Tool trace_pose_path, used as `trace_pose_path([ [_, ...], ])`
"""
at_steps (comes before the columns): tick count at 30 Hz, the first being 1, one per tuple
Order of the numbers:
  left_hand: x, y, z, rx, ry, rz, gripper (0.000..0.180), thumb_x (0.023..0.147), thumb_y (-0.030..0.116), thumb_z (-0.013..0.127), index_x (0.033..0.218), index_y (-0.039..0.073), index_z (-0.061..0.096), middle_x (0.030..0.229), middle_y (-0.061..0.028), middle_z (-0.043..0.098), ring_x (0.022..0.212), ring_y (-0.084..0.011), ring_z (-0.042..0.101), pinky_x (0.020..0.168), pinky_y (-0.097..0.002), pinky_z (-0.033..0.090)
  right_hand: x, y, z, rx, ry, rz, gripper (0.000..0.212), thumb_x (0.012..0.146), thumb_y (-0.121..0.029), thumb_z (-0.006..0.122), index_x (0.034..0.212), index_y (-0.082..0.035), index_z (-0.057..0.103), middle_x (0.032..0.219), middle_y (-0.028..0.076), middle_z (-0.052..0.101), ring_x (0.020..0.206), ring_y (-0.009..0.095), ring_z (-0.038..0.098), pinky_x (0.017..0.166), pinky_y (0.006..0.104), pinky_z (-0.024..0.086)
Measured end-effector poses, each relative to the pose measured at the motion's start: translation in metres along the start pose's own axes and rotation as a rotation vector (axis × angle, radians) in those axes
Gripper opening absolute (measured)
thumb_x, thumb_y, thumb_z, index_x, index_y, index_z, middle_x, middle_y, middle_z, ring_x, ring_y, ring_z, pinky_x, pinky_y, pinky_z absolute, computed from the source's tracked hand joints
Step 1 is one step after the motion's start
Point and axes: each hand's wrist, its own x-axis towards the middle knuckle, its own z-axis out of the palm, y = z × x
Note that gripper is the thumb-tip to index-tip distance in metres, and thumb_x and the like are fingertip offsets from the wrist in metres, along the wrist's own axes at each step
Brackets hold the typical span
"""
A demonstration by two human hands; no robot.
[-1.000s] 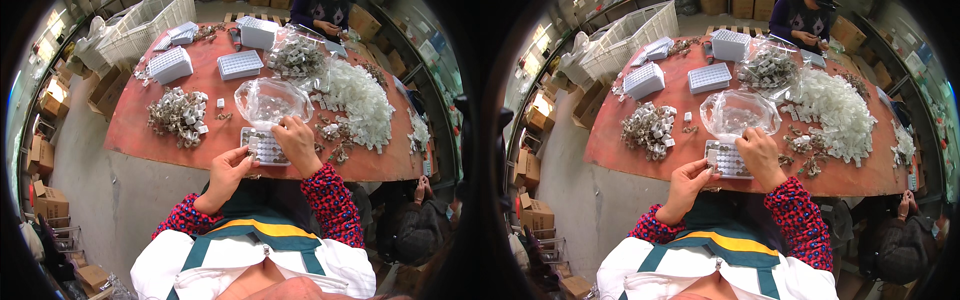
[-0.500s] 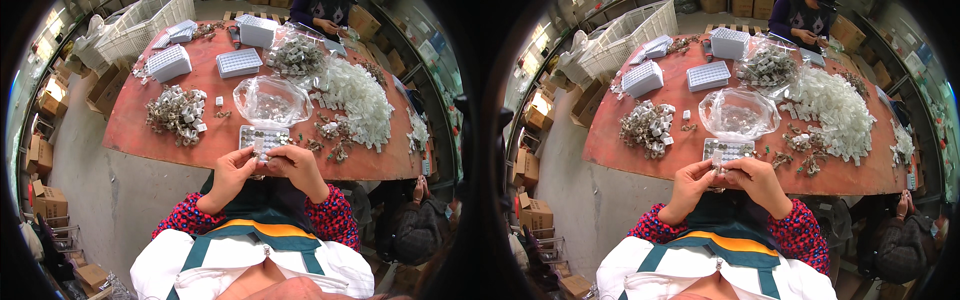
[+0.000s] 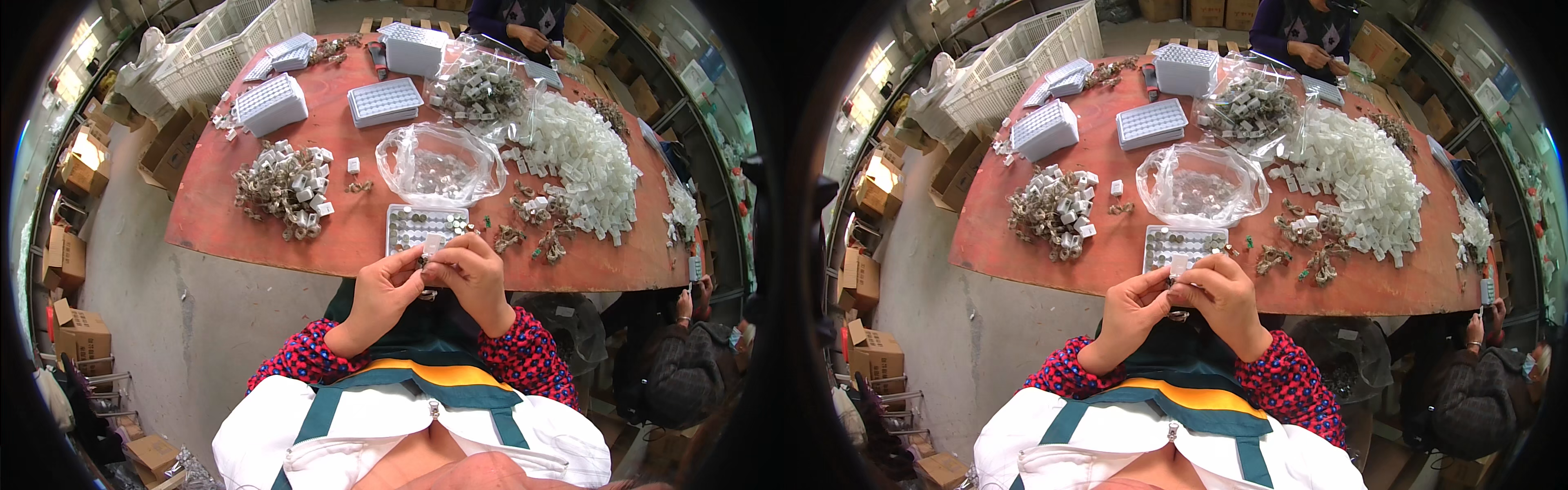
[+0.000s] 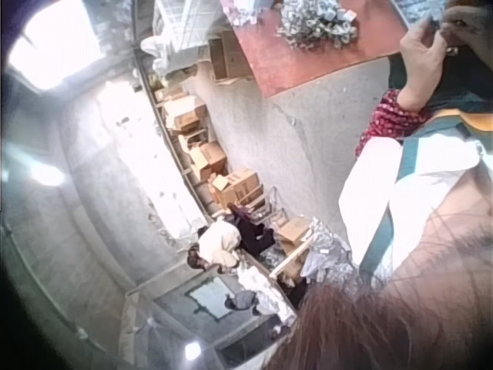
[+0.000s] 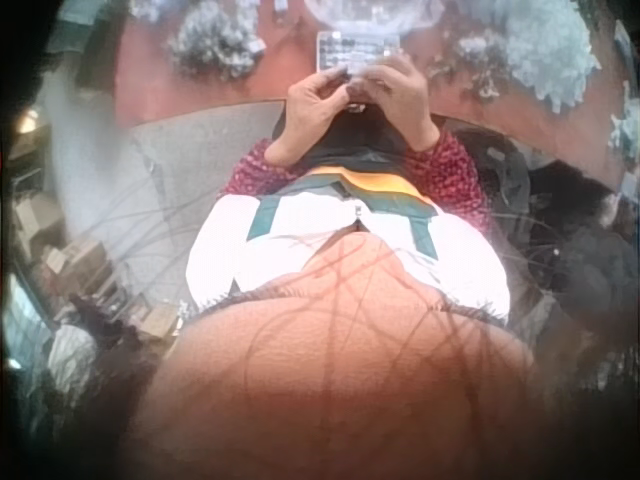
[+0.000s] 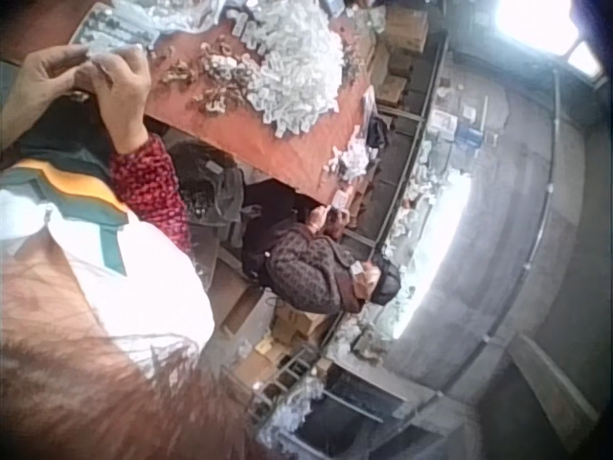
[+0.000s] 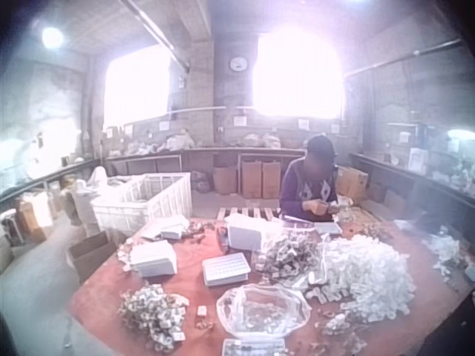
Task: The person repeatedly picks small metallic components and white plastic pieces from a table, joins them by hand, and places the assembled units into a compartmentalized tray. The process continues with multiple units handled one at a time.
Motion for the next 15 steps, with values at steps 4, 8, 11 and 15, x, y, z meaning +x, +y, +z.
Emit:
trace_pose_path([
  [4,-0.0021,-0.0033,-0.0001,-0.029,-0.007,-0.018,0.043,0.099,0.004,0.065,0.139,-0.008,0.054,0.120,-0.0114,0.069,0.104,-0.0127,0.067,0.086,-0.0246,0.057,-0.0029,-0.0040,-0.0050,-0.102,-0.055,-0.120,0.015,0.081,-0.004,0.081,0.092,-0.001,0.072,0.090,0.007,0.063,0.074,0.015,0.064,0.061,0.0274,0.053],
  [8,-0.0036,-0.0026,0.0006,0.060,0.017,-0.037,0.042,0.099,0.004,0.064,0.138,-0.007,0.055,0.119,-0.0111,0.070,0.103,-0.0119,0.066,0.085,-0.0238,0.057,-0.0063,-0.0084,-0.0089,0.100,-0.148,0.154,0.016,0.085,-0.005,0.077,0.098,0.000,0.071,0.094,0.009,0.064,0.080,0.019,0.067,0.067,0.0290,0.055],
  [11,-0.0047,0.0007,0.0015,0.014,-0.006,-0.030,0.042,0.099,0.003,0.063,0.139,-0.007,0.055,0.119,-0.0117,0.070,0.104,-0.0129,0.067,0.086,-0.0241,0.057,-0.0048,-0.0072,-0.0087,0.138,-0.145,0.170,0.014,0.085,-0.004,0.076,0.097,0.000,0.070,0.095,0.010,0.063,0.078,0.019,0.067,0.066,0.0292,0.056],
  [15,-0.0044,0.0034,0.0001,0.030,-0.024,-0.026,0.042,0.099,0.001,0.061,0.139,-0.009,0.053,0.121,-0.0137,0.069,0.106,-0.0151,0.068,0.088,-0.0255,0.057,-0.0048,-0.0092,-0.0053,0.078,-0.061,0.148,0.014,0.084,-0.003,0.077,0.095,-0.001,0.069,0.092,0.010,0.063,0.077,0.021,0.067,0.065,0.0308,0.056],
])
